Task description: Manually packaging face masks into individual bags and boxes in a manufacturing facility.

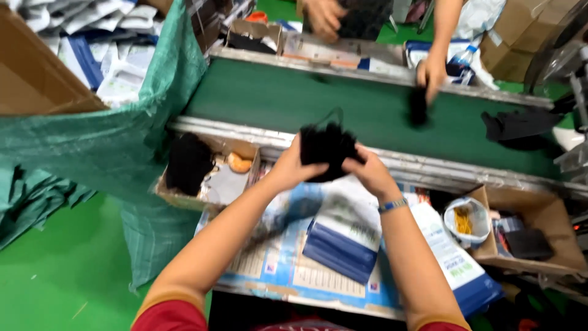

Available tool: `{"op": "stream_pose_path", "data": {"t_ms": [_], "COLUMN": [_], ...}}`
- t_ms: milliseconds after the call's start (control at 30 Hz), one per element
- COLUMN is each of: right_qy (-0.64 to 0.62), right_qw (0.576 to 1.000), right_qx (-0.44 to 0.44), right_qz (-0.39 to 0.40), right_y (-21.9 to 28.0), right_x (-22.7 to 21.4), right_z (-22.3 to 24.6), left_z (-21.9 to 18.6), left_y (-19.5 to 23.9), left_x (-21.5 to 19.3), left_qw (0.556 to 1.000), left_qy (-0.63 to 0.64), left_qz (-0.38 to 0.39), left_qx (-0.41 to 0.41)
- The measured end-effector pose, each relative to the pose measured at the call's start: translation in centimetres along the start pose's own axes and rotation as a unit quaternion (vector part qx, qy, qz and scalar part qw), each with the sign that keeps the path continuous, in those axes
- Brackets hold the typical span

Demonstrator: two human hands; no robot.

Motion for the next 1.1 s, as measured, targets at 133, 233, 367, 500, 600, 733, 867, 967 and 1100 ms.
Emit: {"op": "stream_pose_path", "data": {"t_ms": [133, 233, 367, 500, 600, 733, 867, 967, 1100], "right_qy": [0.209, 0.283, 0.356, 0.373, 0.405, 0.456, 0.337, -0.097, 0.303], "right_qw": [0.959, 0.941, 0.896, 0.901, 0.888, 0.867, 0.873, 0.962, 0.934], "right_qx": [-0.037, -0.066, -0.178, -0.117, -0.117, -0.134, -0.201, 0.244, -0.071], "right_qz": [0.188, 0.174, 0.197, 0.189, 0.184, 0.149, 0.29, 0.078, 0.174], "right_y": [13.0, 17.4, 18.8, 18.6, 17.8, 18.5, 21.7, 22.9, 21.8], "right_x": [9.6, 16.7, 19.6, 18.6, 20.8, 19.5, 15.7, 12.2, 13.1], "right_z": [2.2, 3.8, -1.6, -5.7, -2.9, -6.2, -11.8, -14.4, -1.8], "left_z": [-5.6, -2.7, 5.0, 1.2, 1.5, 8.3, 1.9, -3.7, -5.0], "left_y": [13.4, 20.3, 26.7, 26.7, 26.3, 28.5, 26.8, 26.8, 26.8], "left_x": [-3.1, -3.9, -1.5, -2.7, -2.5, 0.5, -1.7, -1.7, -4.1], "left_qw": [0.989, 0.987, 0.988, 0.993, 0.99, 0.964, 0.981, 0.923, 0.981], "left_qy": [0.027, -0.123, -0.142, -0.113, -0.132, -0.264, 0.092, 0.381, 0.146], "left_qz": [0.067, 0.049, 0.031, -0.02, -0.023, -0.014, 0.01, 0.019, 0.082], "left_qx": [-0.131, -0.088, -0.054, -0.014, 0.038, 0.032, -0.169, -0.05, -0.097]}}
Point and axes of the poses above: each hand's wrist, its own y-axis away from the middle knuckle, its own x-axis out of the palm, z = x × y, the point moved 9 cm from there along -y, towards the middle knuckle, and after that the axes turned 3 degrees about -y, right-handed, at the moved point
